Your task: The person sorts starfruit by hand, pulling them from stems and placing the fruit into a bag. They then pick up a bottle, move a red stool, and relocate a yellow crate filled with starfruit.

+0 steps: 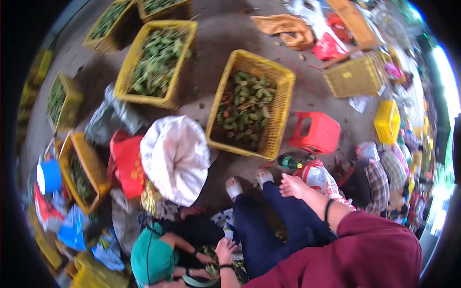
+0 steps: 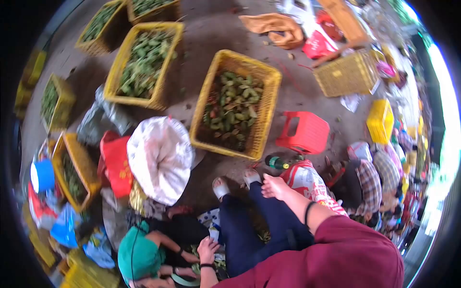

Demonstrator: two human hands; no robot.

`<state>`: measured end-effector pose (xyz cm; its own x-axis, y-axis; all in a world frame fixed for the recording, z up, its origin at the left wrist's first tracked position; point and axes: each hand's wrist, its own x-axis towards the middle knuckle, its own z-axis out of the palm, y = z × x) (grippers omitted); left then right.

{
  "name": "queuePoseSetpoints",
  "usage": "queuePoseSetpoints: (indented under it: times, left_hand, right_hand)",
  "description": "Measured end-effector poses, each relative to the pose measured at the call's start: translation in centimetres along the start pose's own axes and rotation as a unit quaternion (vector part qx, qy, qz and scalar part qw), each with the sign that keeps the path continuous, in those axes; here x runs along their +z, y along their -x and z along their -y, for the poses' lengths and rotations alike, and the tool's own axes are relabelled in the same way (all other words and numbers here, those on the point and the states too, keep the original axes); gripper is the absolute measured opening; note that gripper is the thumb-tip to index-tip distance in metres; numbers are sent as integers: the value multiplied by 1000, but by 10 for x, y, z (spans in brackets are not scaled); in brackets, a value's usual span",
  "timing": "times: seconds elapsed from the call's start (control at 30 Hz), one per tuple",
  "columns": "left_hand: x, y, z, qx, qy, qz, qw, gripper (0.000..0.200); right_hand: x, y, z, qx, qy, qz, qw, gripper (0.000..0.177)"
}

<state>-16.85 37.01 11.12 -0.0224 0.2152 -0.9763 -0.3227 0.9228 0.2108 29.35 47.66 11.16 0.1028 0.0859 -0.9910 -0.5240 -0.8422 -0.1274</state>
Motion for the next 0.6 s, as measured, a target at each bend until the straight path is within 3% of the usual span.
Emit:
queuePoseSetpoints:
  times: [0.03, 0.1, 0.13, 0.23, 0.33, 0.4, 0.47, 0.5, 0.53, 0.6]
  left_hand:
    - [-5, 6, -9, 11, 16, 8, 1000, 48]
    - [-5, 19, -18, -12, -12, -59, 998, 43]
    - [-18, 24, -10, -11, -6, -49, 999, 43]
    - [-55, 36, 33, -96, 39, -101, 990, 43]
    - [-47, 62, 51, -160, -71, -97, 980, 58]
    - [-53, 67, 70, -193, -169, -102, 961, 66]
    - [-66, 54, 99, -163, -173, -149, 960, 43]
    - [-60, 56, 98, -149, -175, -169, 958, 32]
    - [-60, 54, 88, -167, -192, -146, 956, 30]
    - [-45, 50, 59, -153, -106, -151, 971, 31]
  right_hand:
    - [10, -15, 11, -3, -29, -9, 1000, 74]
    - [28, -62, 25, 14, -108, -1, 994, 101]
    - [41, -76, 34, 7, -141, -5, 990, 103]
    - [74, -139, 45, 12, -211, -59, 976, 89]
    - [78, -233, 29, 26, -337, -94, 936, 85]
    - [92, -240, 29, -4, -487, -48, 872, 61]
    - [105, -222, 41, -24, -564, -47, 824, 39]
    - [104, -228, 36, -30, -555, -44, 830, 38]
    - [100, -232, 36, -40, -546, -39, 836, 36]
    - [96, -238, 41, -32, -559, -57, 826, 30]
